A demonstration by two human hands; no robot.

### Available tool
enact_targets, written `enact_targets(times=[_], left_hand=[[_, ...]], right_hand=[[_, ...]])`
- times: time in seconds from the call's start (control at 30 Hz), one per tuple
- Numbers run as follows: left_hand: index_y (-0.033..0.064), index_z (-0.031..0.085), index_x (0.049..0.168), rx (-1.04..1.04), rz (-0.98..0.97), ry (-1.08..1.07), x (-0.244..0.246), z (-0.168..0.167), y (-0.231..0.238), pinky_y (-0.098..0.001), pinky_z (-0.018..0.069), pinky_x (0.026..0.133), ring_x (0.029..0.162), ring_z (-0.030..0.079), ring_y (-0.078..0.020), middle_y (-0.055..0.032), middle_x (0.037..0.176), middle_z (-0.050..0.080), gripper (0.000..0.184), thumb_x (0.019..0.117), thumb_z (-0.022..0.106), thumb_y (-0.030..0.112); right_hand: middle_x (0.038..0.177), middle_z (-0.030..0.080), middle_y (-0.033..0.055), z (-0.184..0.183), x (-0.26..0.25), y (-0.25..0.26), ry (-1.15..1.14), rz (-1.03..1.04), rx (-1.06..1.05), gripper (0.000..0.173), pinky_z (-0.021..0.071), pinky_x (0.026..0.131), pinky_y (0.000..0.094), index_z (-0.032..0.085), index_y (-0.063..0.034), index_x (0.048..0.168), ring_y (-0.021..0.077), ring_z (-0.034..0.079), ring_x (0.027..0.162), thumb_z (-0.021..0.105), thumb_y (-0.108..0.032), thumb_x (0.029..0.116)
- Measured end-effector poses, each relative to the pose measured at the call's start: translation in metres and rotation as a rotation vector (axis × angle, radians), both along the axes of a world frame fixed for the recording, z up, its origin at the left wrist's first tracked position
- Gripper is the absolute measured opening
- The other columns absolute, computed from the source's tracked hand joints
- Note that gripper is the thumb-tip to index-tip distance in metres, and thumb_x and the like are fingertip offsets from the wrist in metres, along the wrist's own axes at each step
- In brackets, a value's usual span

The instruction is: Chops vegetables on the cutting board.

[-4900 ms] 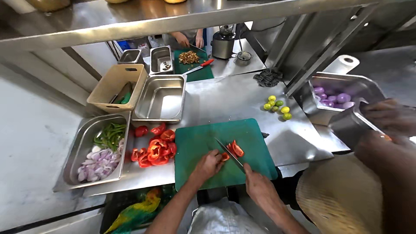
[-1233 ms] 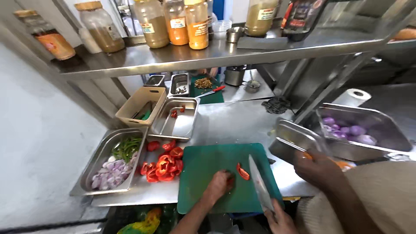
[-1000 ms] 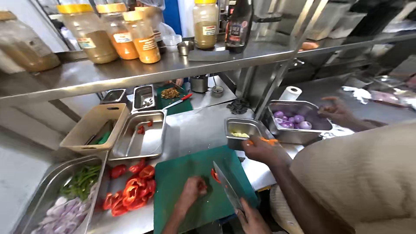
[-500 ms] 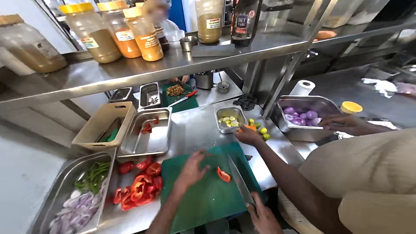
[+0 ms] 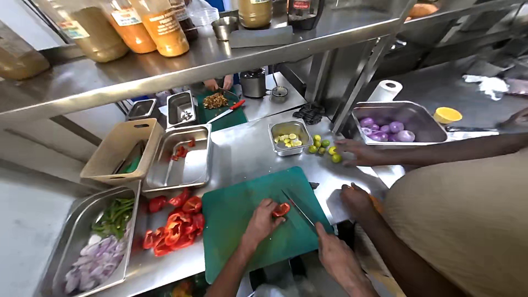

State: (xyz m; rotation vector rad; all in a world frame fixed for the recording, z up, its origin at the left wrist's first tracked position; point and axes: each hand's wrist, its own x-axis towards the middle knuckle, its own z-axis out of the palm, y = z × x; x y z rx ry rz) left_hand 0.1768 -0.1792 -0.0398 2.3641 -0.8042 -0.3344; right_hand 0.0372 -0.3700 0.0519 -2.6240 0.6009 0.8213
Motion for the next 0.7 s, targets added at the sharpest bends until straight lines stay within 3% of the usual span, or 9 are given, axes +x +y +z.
enact_targets(times=[0.1,0.2,0.3,0.4,0.6,0.7], left_hand=[[0.0051,0.075,0.110,0.035,-0.086,0.020,0.002,0.004,-0.003,-0.0375,0.0474,0.110,0.120,0.063,-0.0256,-0.0129,0.120,0.069,0.028,0.0943,0.069,0.027],[0.0036,0.075,0.108,0.028,-0.155,0.032,0.006,0.004,-0.005,-0.0390,0.0461,0.110,0.120,0.063,-0.0268,-0.0138,0.121,0.070,0.024,0.0952,0.068,0.022],[0.0046,0.075,0.109,0.010,-0.168,0.036,0.005,0.001,-0.003,-0.0391,0.0467,0.109,0.119,0.063,-0.0267,-0.0133,0.121,0.069,0.027,0.0945,0.071,0.026],[0.0072,0.073,0.116,-0.027,-0.128,0.051,0.003,0.004,0.004,-0.0355,0.0485,0.109,0.121,0.062,-0.0226,-0.0117,0.126,0.066,0.038,0.0907,0.076,0.034],[0.0041,0.074,0.111,0.003,-0.162,0.105,0.006,0.015,0.013,-0.0400,0.0481,0.109,0.120,0.063,-0.0263,-0.0146,0.123,0.067,0.023,0.0964,0.068,0.020],[0.0064,0.075,0.111,0.030,-0.200,0.118,0.006,0.009,0.021,-0.0405,0.0477,0.110,0.120,0.063,-0.0258,-0.0129,0.122,0.069,0.020,0.0975,0.066,0.019]], right_hand=[[0.110,0.071,0.0212,0.017,0.008,0.011,0.060,0.082,-0.032,0.055,0.0565,0.087,0.0551,0.036,-0.0200,0.156,0.0417,0.070,0.104,0.047,-0.011,0.1037],[0.113,0.070,0.0220,0.002,0.019,0.018,0.074,0.119,-0.010,0.056,0.0556,0.089,0.0560,0.035,-0.0180,0.157,0.0414,0.069,0.108,0.047,-0.007,0.1030],[0.113,0.070,0.0217,-0.028,0.029,0.020,0.036,0.103,0.050,0.054,0.0562,0.089,0.0563,0.033,-0.0173,0.157,0.0412,0.070,0.106,0.044,-0.009,0.1048],[0.115,0.069,0.0227,-0.031,0.033,0.014,0.036,0.118,0.071,0.060,0.0554,0.090,0.0576,0.029,-0.0169,0.159,0.0422,0.069,0.107,0.048,-0.011,0.1029],[0.111,0.070,0.0214,0.010,0.018,0.022,0.036,0.160,-0.035,0.054,0.0556,0.089,0.0556,0.037,-0.0176,0.156,0.0413,0.069,0.106,0.046,-0.009,0.1034],[0.117,0.069,0.0230,0.000,0.019,0.038,0.059,0.175,0.014,0.059,0.0549,0.091,0.0592,0.034,-0.0167,0.158,0.0432,0.068,0.108,0.049,-0.007,0.1018]])
